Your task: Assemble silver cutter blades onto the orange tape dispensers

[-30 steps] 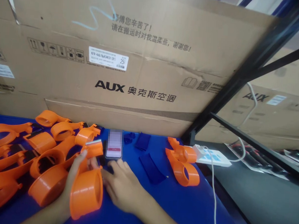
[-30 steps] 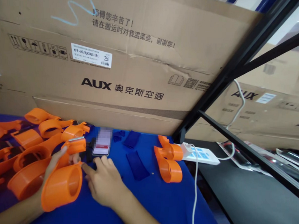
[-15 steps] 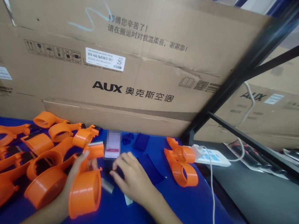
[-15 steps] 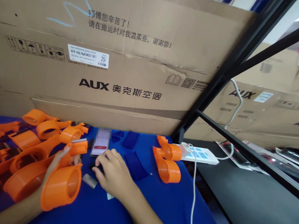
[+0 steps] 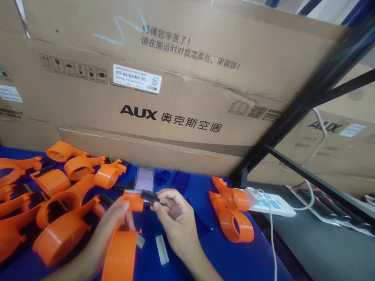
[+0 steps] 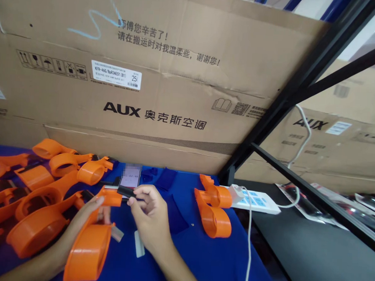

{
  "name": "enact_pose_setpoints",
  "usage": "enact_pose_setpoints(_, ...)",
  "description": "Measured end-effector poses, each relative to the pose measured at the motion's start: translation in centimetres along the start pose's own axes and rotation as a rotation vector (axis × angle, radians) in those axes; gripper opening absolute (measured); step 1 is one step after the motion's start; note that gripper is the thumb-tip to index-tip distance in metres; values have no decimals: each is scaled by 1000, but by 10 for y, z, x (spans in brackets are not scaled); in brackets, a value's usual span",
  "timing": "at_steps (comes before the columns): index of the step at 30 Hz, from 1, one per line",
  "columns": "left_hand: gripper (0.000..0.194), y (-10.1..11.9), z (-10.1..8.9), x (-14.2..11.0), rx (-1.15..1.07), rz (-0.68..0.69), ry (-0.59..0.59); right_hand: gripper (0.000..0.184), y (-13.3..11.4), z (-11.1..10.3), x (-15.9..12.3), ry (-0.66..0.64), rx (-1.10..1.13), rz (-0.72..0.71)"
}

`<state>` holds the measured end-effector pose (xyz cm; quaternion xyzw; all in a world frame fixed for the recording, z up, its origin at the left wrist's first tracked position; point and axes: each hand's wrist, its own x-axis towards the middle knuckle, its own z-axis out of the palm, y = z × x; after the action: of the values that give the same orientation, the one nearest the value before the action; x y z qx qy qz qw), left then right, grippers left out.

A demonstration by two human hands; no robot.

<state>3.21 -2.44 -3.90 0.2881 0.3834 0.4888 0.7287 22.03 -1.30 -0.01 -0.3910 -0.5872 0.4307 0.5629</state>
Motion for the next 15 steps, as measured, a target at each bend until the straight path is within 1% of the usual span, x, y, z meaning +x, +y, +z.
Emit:
enact_pose_setpoints(2,29,-2,6,-2,102,91,-25,11,-1,1,-4,-31,-199,-115)
enact_pose_setpoints(3,29,-3,9,-3,134,123,-36,10,-2,0,-5,-64,-304,-180)
enact_pose_setpoints(5,32,-5,12,-6,162,136,-68,13,-4,-2,-8,-123,-453,-297)
enact_pose_setpoints(7,32,-6,14,-9,182,127,-91,17,-5,-3,-10,-137,-513,-364)
enact_pose_setpoints(13,36,-6,14,-12,260,124,-84,22,-2,-3,-12,-163,-517,-381)
enact_pose_setpoints(15,32,-7,12,-9,277,136,-87,24,-2,-2,-13,-182,-507,-382)
